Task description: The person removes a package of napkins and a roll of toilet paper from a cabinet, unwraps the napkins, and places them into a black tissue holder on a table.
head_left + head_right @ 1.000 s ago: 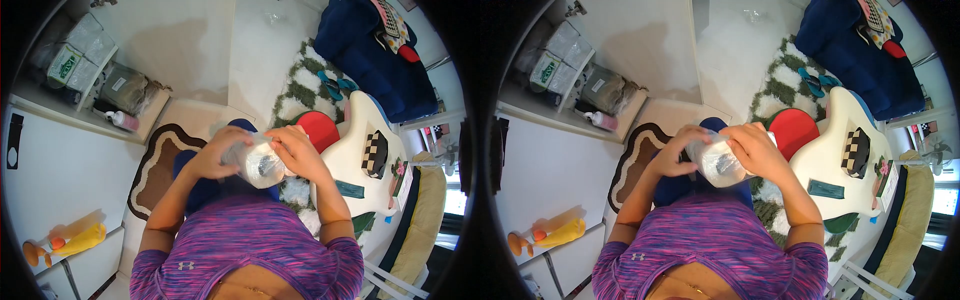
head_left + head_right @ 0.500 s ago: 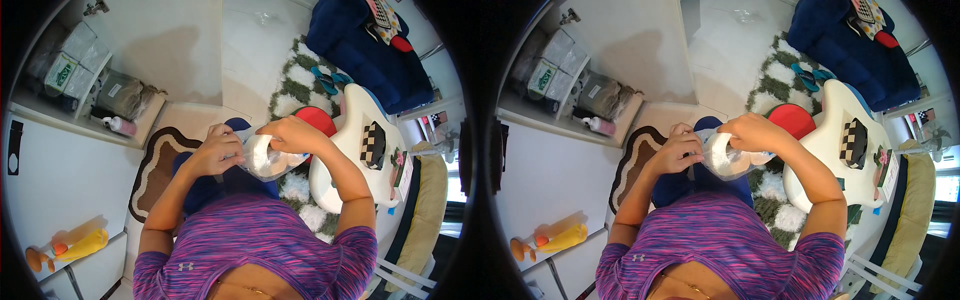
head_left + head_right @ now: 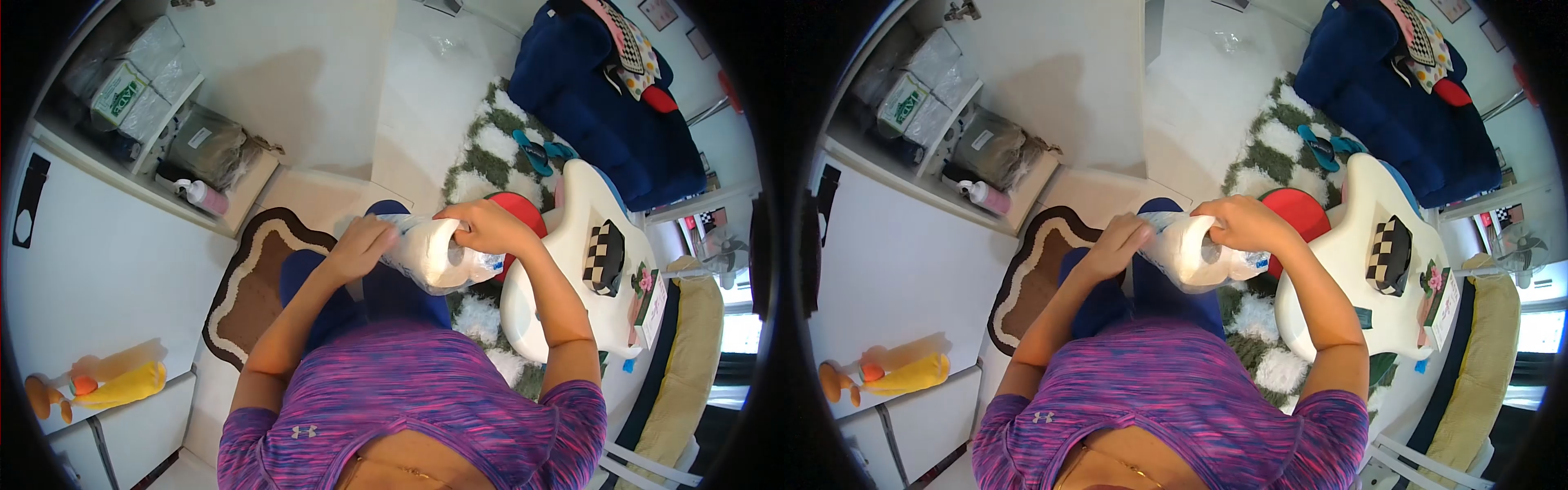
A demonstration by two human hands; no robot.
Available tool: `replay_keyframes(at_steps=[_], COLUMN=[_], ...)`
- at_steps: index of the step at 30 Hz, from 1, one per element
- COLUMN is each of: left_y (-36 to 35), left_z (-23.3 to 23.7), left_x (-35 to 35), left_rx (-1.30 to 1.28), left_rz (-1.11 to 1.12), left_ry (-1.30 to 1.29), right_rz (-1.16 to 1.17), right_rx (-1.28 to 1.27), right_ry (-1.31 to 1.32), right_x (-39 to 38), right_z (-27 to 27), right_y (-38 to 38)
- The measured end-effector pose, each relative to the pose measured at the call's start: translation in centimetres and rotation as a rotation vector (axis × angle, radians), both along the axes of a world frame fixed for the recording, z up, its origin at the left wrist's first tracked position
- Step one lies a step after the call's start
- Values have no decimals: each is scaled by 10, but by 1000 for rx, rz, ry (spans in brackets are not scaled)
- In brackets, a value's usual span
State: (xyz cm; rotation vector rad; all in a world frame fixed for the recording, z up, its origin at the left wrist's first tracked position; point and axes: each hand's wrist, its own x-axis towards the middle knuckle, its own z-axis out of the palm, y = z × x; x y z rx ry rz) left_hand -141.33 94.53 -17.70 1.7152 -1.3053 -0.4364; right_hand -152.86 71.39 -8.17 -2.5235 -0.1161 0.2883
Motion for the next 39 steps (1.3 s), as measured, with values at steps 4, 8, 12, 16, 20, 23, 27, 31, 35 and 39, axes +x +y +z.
replay_keyframes(at_steps=[4, 8, 12, 16, 20, 23, 27, 31, 35, 39], left_y=[-20, -25, -28, -24, -13, -7, -17, -27, -45, -34], left_z=[31, 46, 55, 36, 11, 7, 39, 59, 49, 19], left_x=[-3, -5, -8, -16, -20, -24, -22, -28, -42, -52], left_rx=[-139, -153, -184, -225, -280, -207, -148, -52, -118, -154], left_rz=[97, 9, -12, 24, 72, 68, 261, 346, 368, 407], left_ry=[-229, -310, -257, -317, -565, -570, -534, -377, -399, -567], right_rz=[-17, 26, -58, -49, -21, -15, -99, -146, -141, -149], right_rx=[-113, -190, -239, -160, -136, -65, -154, -273, -315, -184], right_ry=[9, 29, 0, 35, 62, 189, 68, 36, 133, 206], right_x=[18, 29, 38, 50, 63, 74, 86, 92, 104, 120], right_z=[2, 4, -4, -17, -27, -23, -22, -31, -27, -47], right_y=[-4, 0, -1, -14, -20, -20, -14, 9, 22, 2])
